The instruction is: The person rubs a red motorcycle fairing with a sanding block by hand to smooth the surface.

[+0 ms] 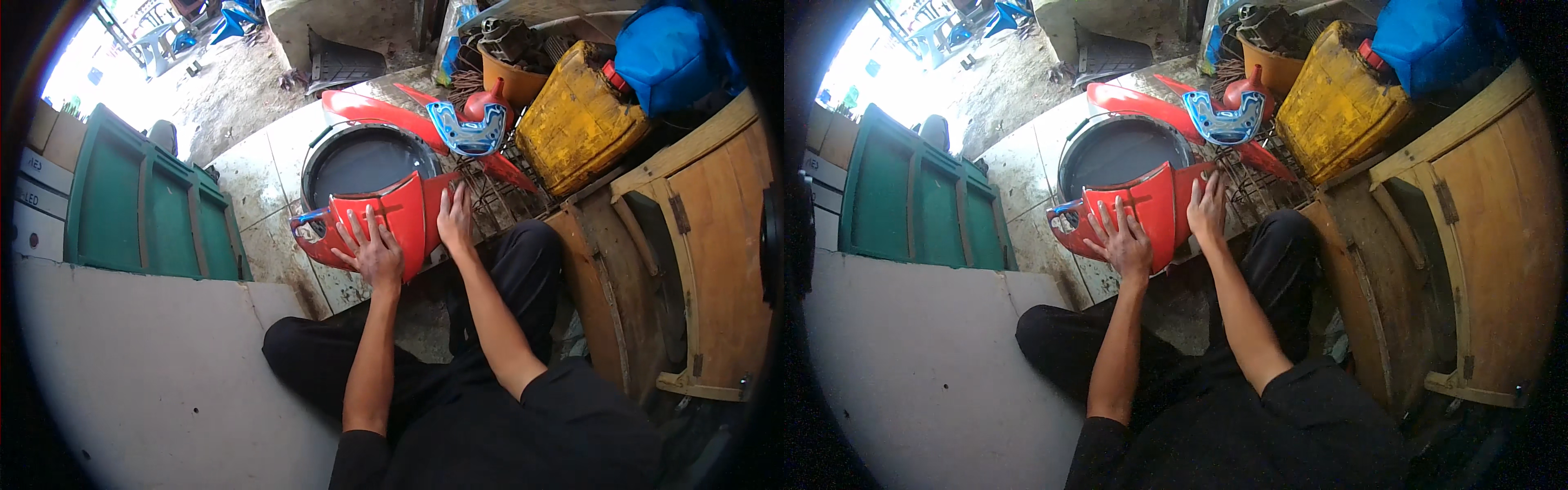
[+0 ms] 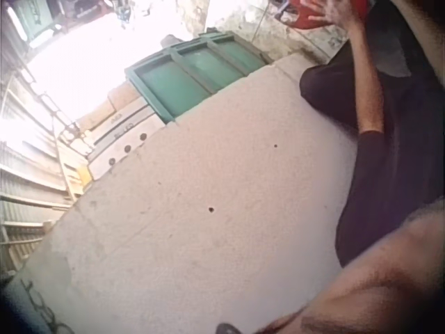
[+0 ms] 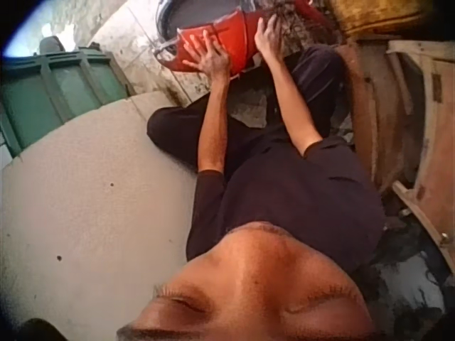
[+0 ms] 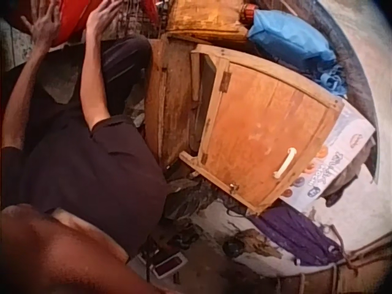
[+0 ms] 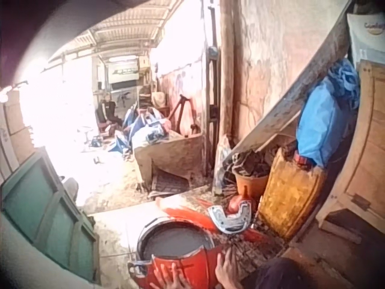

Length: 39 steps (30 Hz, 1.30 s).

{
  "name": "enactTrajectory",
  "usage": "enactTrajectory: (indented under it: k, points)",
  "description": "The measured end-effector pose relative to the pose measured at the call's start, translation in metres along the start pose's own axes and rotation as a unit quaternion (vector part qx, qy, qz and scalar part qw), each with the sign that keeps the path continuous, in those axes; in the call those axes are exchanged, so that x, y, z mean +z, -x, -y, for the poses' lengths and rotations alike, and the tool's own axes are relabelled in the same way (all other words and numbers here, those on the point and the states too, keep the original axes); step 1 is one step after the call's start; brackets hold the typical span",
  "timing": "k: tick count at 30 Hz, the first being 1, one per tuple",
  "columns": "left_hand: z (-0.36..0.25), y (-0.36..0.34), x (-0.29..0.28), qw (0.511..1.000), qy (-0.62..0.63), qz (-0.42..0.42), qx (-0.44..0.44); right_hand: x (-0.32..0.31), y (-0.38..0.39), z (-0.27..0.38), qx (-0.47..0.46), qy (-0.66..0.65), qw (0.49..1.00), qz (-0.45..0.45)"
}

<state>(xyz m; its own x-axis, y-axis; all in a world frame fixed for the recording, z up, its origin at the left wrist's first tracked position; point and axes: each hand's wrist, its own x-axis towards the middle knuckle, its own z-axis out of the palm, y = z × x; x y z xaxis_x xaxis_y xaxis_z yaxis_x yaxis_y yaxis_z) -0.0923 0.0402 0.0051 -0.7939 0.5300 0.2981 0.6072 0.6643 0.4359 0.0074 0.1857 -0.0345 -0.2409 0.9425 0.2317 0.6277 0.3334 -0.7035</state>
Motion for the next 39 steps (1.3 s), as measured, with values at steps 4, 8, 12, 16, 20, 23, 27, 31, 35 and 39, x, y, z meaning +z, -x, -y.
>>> enactTrajectory:
  k: [4,8,12,16,20,23,27,31,35,39]
  points:
    - [0.006,-0.003,-0.004,1.0,-0.005,-0.009,0.0,0.002,0.028,0.011,0.027,-0.025,0.999,0.005]
    - [-0.019,0.003,0.002,1.0,0.017,0.005,0.01,0.002,-0.031,-0.037,0.02,0.008,1.0,-0.009]
    - [0.007,-0.001,-0.001,1.0,-0.011,-0.007,0.001,0.012,0.003,-0.002,0.018,-0.041,0.999,-0.001]
    - [0.001,-0.002,-0.003,1.0,-0.006,-0.008,0.004,-0.005,0.038,0.012,0.028,0.0,0.999,0.015]
    - [-0.011,0.001,0.003,1.0,0.005,-0.002,0.006,-0.011,-0.025,0.008,0.092,-0.107,0.99,0.007]
    - [0.0,-0.001,-0.002,1.0,-0.011,0.001,0.004,-0.009,-0.002,0.018,0.046,-0.08,0.995,0.024]
    - [0.0,-0.003,-0.004,1.0,-0.01,-0.004,-0.001,-0.011,0.029,0.012,0.035,-0.06,0.996,0.052]
    - [-0.011,0.002,0.002,1.0,0.004,0.004,0.005,-0.013,-0.042,0.001,0.116,-0.124,0.984,0.043]
    - [0.003,-0.001,0.0,1.0,-0.003,-0.009,0.003,-0.008,-0.003,0.012,0.036,-0.089,0.995,0.016]
    - [0.004,-0.002,-0.004,1.0,-0.006,-0.006,0.0,-0.017,0.035,0.018,0.062,-0.054,0.993,0.08]
